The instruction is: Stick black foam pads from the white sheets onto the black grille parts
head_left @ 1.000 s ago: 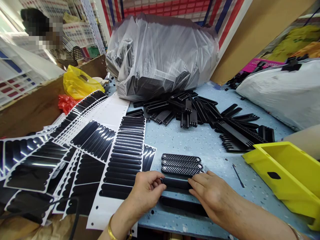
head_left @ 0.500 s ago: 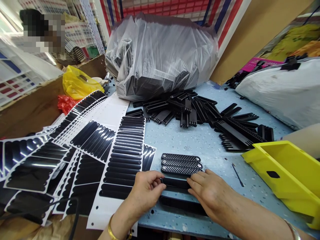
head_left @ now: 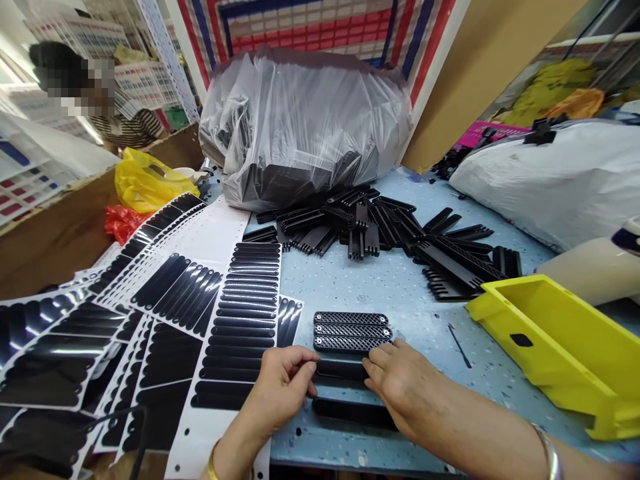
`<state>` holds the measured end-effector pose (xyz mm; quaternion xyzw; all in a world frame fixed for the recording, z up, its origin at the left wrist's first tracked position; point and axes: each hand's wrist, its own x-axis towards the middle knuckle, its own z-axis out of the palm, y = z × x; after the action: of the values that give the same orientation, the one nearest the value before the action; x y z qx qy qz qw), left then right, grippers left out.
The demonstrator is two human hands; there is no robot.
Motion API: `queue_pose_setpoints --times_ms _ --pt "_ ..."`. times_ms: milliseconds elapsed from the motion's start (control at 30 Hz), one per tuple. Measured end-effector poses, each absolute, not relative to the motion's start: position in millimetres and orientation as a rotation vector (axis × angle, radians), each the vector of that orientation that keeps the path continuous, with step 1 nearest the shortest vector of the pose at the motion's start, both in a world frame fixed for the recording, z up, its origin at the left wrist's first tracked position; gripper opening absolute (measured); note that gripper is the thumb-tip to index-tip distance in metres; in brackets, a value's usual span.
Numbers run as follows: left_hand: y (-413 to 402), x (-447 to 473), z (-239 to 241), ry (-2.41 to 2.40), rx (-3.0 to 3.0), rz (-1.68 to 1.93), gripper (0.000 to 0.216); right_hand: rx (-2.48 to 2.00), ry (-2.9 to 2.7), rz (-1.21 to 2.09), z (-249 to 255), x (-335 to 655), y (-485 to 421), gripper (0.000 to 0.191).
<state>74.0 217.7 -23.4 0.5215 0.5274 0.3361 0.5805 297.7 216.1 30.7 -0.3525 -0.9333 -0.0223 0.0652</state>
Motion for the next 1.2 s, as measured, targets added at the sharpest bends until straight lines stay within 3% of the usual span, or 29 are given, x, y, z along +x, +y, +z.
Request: queue_pose_setpoints --times_ms 967,1200 --pt "228 91 -14 1.392 1.186 0.784 0.024 -1.232 -2.716 0.407 33 306 220 0.017" --pt "229 90 -16 1.395 1.156 0.780 0.026 -1.142 -2.623 0.361 18 317 213 0.014"
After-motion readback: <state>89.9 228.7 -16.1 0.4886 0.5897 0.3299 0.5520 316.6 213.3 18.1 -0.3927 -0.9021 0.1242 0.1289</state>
